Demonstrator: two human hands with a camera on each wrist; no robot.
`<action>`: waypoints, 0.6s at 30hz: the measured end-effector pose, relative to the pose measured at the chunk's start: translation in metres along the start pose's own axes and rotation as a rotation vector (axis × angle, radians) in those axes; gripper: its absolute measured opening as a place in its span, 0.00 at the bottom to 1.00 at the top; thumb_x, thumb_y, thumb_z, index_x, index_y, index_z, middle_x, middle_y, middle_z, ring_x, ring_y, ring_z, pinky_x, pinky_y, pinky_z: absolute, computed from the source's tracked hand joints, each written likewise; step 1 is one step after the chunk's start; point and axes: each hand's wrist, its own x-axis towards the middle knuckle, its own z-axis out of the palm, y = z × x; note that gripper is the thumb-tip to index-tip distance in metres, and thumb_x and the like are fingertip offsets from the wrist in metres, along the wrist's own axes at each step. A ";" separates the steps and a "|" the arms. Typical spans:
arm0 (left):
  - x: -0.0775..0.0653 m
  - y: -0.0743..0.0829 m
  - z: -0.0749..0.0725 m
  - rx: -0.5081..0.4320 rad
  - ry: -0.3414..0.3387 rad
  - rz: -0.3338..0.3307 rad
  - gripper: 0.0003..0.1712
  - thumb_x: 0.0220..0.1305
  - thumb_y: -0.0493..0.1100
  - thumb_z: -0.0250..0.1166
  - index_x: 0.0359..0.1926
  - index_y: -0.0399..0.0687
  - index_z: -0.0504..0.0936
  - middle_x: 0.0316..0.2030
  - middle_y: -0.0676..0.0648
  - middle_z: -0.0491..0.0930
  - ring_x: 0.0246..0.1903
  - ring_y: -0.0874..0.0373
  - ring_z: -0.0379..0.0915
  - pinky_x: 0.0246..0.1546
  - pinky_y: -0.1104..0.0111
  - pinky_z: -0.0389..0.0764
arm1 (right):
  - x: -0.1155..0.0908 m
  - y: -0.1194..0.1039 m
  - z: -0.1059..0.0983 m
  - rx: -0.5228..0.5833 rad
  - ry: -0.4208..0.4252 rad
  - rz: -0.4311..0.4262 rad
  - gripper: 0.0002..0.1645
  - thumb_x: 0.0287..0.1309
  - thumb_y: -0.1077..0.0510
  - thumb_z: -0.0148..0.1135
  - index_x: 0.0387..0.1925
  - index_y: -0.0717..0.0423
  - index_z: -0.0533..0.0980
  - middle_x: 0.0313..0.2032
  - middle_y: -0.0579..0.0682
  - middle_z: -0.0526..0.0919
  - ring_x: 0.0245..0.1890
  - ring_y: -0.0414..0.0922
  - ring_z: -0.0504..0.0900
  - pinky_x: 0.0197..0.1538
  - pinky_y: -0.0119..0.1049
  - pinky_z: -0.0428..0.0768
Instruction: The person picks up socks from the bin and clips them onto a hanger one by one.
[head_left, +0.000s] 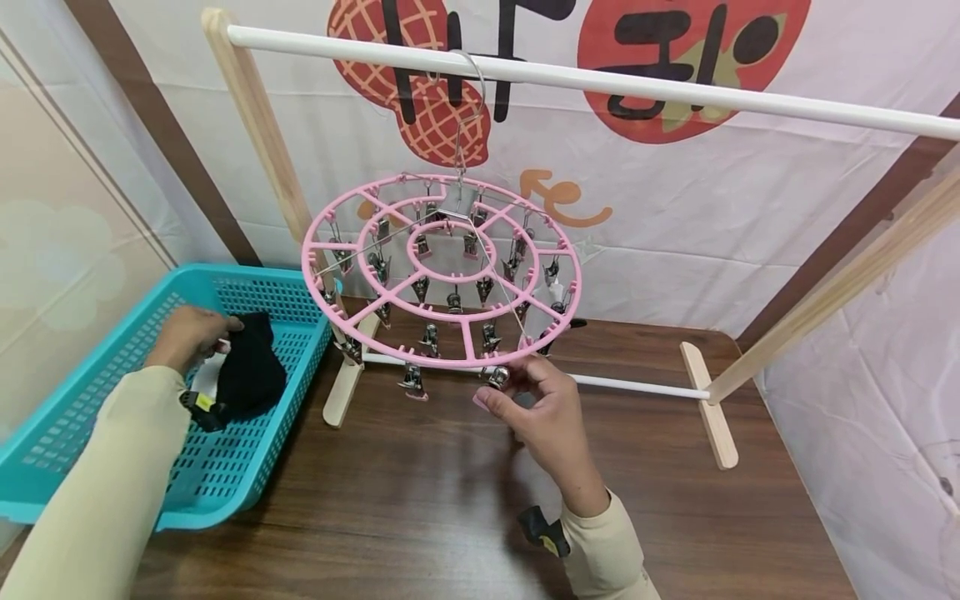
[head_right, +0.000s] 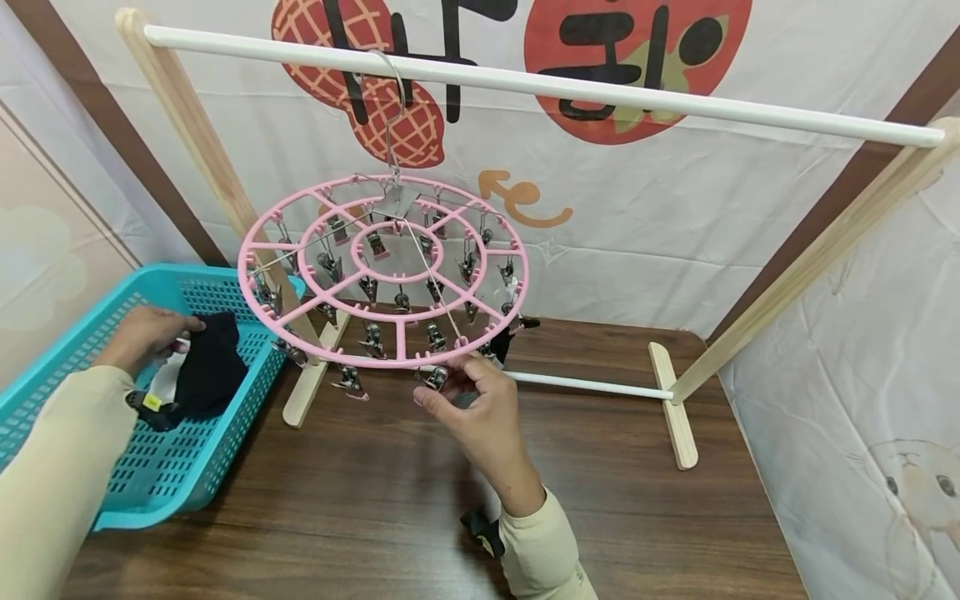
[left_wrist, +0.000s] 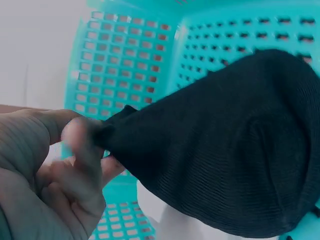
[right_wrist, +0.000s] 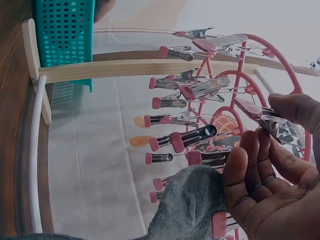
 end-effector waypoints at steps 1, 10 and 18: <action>0.000 0.002 -0.001 -0.007 -0.011 -0.013 0.18 0.65 0.47 0.58 0.17 0.52 0.73 0.18 0.51 0.79 0.19 0.57 0.75 0.20 0.60 0.72 | 0.000 -0.001 0.000 0.002 0.005 0.007 0.15 0.47 0.63 0.75 0.39 0.58 0.81 0.32 0.50 0.79 0.31 0.45 0.77 0.34 0.33 0.76; -0.010 0.017 -0.004 -0.070 -0.070 0.017 0.21 0.69 0.48 0.53 0.53 0.35 0.71 0.21 0.49 0.83 0.23 0.59 0.82 0.34 0.67 0.79 | 0.002 -0.007 0.001 0.042 -0.018 0.055 0.12 0.55 0.59 0.70 0.40 0.59 0.83 0.33 0.49 0.85 0.30 0.42 0.79 0.29 0.31 0.74; -0.030 0.037 -0.003 0.010 -0.052 0.103 0.20 0.71 0.47 0.51 0.47 0.31 0.71 0.21 0.48 0.80 0.23 0.56 0.82 0.30 0.66 0.80 | 0.002 -0.007 0.001 0.068 -0.020 0.046 0.11 0.55 0.60 0.70 0.41 0.59 0.82 0.33 0.49 0.84 0.28 0.42 0.77 0.25 0.30 0.70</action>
